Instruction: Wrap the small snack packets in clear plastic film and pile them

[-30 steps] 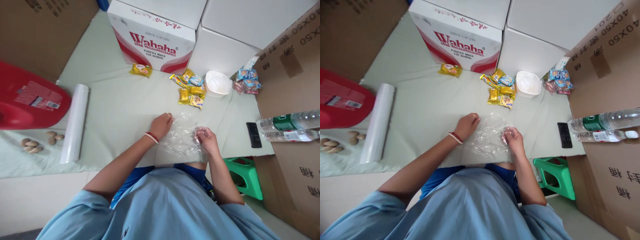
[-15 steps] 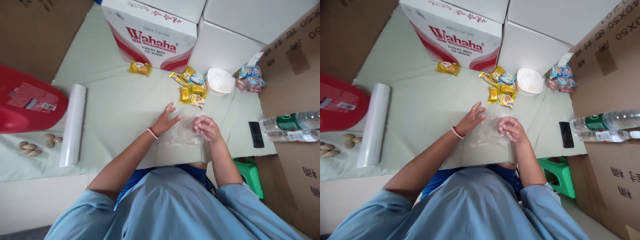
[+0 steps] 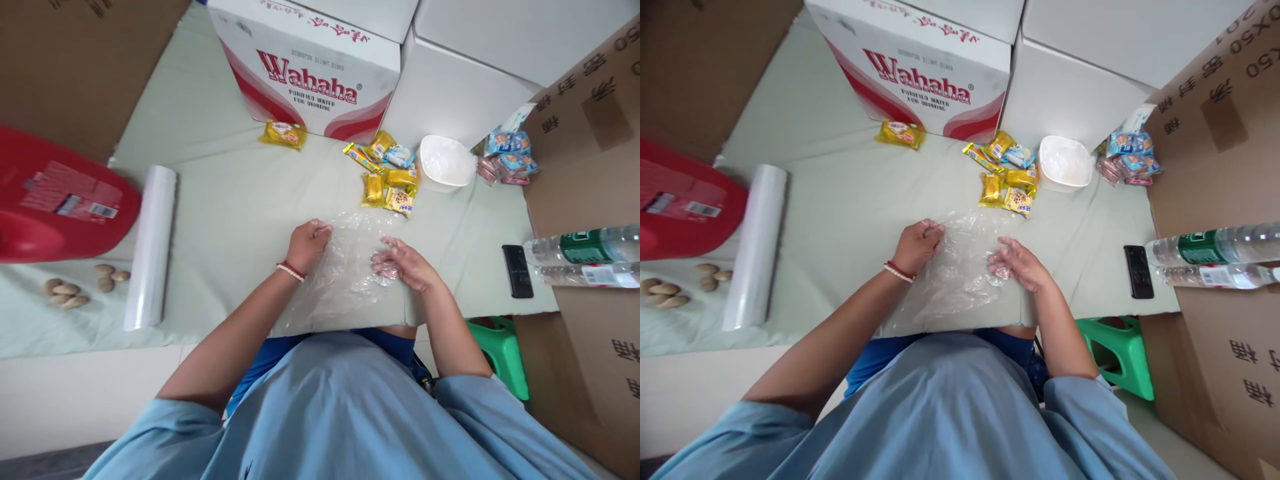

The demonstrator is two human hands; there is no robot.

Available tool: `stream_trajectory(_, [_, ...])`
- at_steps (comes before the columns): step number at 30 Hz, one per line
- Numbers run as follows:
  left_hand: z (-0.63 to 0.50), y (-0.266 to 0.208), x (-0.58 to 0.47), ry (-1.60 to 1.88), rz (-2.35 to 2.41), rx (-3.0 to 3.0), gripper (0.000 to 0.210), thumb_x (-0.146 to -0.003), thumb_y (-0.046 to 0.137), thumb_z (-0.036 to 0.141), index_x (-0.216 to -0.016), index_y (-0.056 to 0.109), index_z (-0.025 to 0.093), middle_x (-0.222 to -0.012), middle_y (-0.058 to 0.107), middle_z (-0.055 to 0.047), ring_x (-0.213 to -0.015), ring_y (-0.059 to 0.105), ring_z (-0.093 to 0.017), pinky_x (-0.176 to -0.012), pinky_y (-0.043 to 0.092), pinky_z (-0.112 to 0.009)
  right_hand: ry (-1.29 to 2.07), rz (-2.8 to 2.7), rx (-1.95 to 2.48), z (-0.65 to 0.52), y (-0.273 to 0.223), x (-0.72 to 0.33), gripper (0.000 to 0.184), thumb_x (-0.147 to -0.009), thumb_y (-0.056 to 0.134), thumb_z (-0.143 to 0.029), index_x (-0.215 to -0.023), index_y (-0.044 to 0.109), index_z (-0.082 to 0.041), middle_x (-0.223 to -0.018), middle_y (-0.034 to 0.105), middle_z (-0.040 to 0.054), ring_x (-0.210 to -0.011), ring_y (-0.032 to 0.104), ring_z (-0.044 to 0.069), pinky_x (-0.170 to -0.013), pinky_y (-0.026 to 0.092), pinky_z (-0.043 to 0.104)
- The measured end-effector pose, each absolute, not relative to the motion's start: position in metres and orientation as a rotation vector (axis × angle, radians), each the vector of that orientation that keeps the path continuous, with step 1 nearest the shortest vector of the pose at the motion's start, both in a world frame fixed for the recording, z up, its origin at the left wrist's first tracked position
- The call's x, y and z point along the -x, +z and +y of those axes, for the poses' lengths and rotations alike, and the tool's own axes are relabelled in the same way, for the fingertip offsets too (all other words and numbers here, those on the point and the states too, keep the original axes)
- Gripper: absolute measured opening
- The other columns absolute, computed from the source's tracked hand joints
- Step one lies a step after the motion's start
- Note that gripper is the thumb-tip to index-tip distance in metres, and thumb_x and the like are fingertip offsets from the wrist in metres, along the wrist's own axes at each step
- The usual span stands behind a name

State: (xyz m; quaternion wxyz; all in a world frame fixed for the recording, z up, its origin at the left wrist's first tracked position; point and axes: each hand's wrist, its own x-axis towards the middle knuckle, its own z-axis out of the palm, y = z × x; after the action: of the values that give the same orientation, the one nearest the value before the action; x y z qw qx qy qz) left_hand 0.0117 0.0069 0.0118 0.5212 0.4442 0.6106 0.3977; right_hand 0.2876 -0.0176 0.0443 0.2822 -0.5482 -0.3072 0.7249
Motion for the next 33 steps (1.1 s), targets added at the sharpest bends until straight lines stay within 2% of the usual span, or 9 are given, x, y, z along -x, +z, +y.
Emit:
stream_trajectory(4, [0.003, 0.010, 0.003, 0.956, 1.637, -1.121, 0.033, -0.091, 0.058, 0.046, -0.068, 0.058, 0.022, -0.050, 0.055, 0.001, -0.047, 0.048, -0.015, -0.046, 0.033, -0.024, 1.975, -0.931, 1.562, -0.037, 0.037, -0.294, 0.073, -0.058, 0.100, -0.030, -0.122, 0.066, -0.023, -0.083, 0.077, 0.0003, -0.069, 0.073, 0.015, -0.060, 0.058, 0.024])
stream_trajectory(8, [0.005, 0.017, 0.019, 0.995, 1.711, -0.988, 0.036, -0.092, 0.056, 0.047, -0.068, 0.058, 0.021, -0.047, 0.051, 0.003, -0.038, 0.040, -0.012, -0.040, 0.027, -0.024, 1.811, -0.939, 1.628, -0.046, 0.037, -0.308, 0.046, -0.063, 0.095, -0.038, -0.098, 0.073, -0.017, -0.076, 0.072, -0.0002, -0.057, 0.064, 0.009, -0.051, 0.049, 0.018])
stream_trajectory(14, [0.003, 0.021, 0.020, 1.051, 1.702, -0.842, 0.033, -0.092, 0.056, 0.046, -0.069, 0.059, 0.021, -0.048, 0.049, 0.004, -0.034, 0.034, -0.011, -0.036, 0.023, -0.025, 1.782, -1.042, 1.481, -0.052, 0.035, -0.273, 0.079, -0.071, 0.091, -0.045, -0.141, 0.056, -0.027, -0.124, 0.073, 0.0065, -0.053, 0.054, 0.005, -0.044, 0.037, 0.019])
stream_trajectory(16, [0.001, 0.020, 0.019, 1.083, 1.695, -0.835, 0.034, -0.092, 0.056, 0.047, -0.070, 0.059, 0.021, -0.048, 0.049, 0.004, -0.035, 0.034, -0.011, -0.036, 0.023, -0.025, 1.806, -1.082, 1.453, -0.051, 0.031, -0.254, 0.083, -0.067, 0.093, -0.040, -0.140, 0.057, -0.026, -0.109, 0.075, 0.0021, -0.062, 0.058, 0.007, -0.053, 0.042, 0.020])
stream_trajectory(20, [0.000, 0.019, 0.025, 1.124, 1.681, -0.806, 0.037, -0.094, 0.052, 0.049, -0.072, 0.061, 0.021, -0.049, 0.050, 0.003, -0.036, 0.034, -0.011, -0.037, 0.023, -0.025, 1.897, -1.197, 1.436, -0.045, 0.029, -0.240, 0.055, -0.060, 0.095, -0.040, -0.107, 0.074, -0.019, -0.072, 0.062, -0.0063, -0.066, 0.057, 0.010, -0.063, 0.044, 0.022])
stream_trajectory(24, [0.001, 0.018, 0.034, 1.141, 1.706, -0.780, 0.041, -0.094, 0.052, 0.052, -0.071, 0.062, 0.020, -0.050, 0.050, 0.002, -0.037, 0.034, -0.011, -0.037, 0.023, -0.026, 1.900, -1.168, 1.442, -0.045, 0.038, -0.259, 0.041, -0.063, 0.094, -0.047, -0.077, 0.068, -0.019, -0.063, 0.055, -0.0067, -0.054, 0.041, 0.007, -0.050, 0.029, 0.020])
stream_trajectory(28, [0.001, 0.018, 0.034, 1.158, 1.684, -0.760, 0.037, -0.091, 0.055, 0.050, -0.070, 0.061, 0.020, -0.048, 0.049, 0.003, -0.039, 0.036, -0.010, -0.038, 0.024, -0.025, 1.876, -0.911, 1.476, -0.051, 0.049, -0.282, 0.045, -0.062, 0.096, -0.045, -0.080, 0.062, -0.020, -0.071, 0.065, -0.0045, -0.047, 0.023, 0.003, -0.043, 0.013, 0.019])
stream_trajectory(30, [-0.003, 0.019, 0.033, 1.155, 1.670, -0.748, 0.036, -0.090, 0.055, 0.049, -0.070, 0.061, 0.020, -0.048, 0.049, 0.003, -0.038, 0.036, -0.010, -0.038, 0.024, -0.025, 1.873, -0.795, 1.460, -0.054, 0.051, -0.289, 0.047, -0.062, 0.097, -0.043, -0.081, 0.061, -0.021, -0.081, 0.073, -0.0004, -0.046, 0.023, 0.002, -0.042, 0.011, 0.018])
stream_trajectory(33, [-0.015, 0.022, 0.036, 1.139, 1.683, -0.722, 0.037, -0.091, 0.054, 0.050, -0.072, 0.062, 0.020, -0.047, 0.048, 0.003, -0.037, 0.036, -0.011, -0.037, 0.023, -0.025, 1.788, -0.688, 1.452, -0.055, 0.049, -0.295, 0.048, -0.058, 0.099, -0.038, -0.078, 0.059, -0.021, -0.070, 0.068, -0.0030, -0.045, 0.024, 0.002, -0.041, 0.011, 0.017])
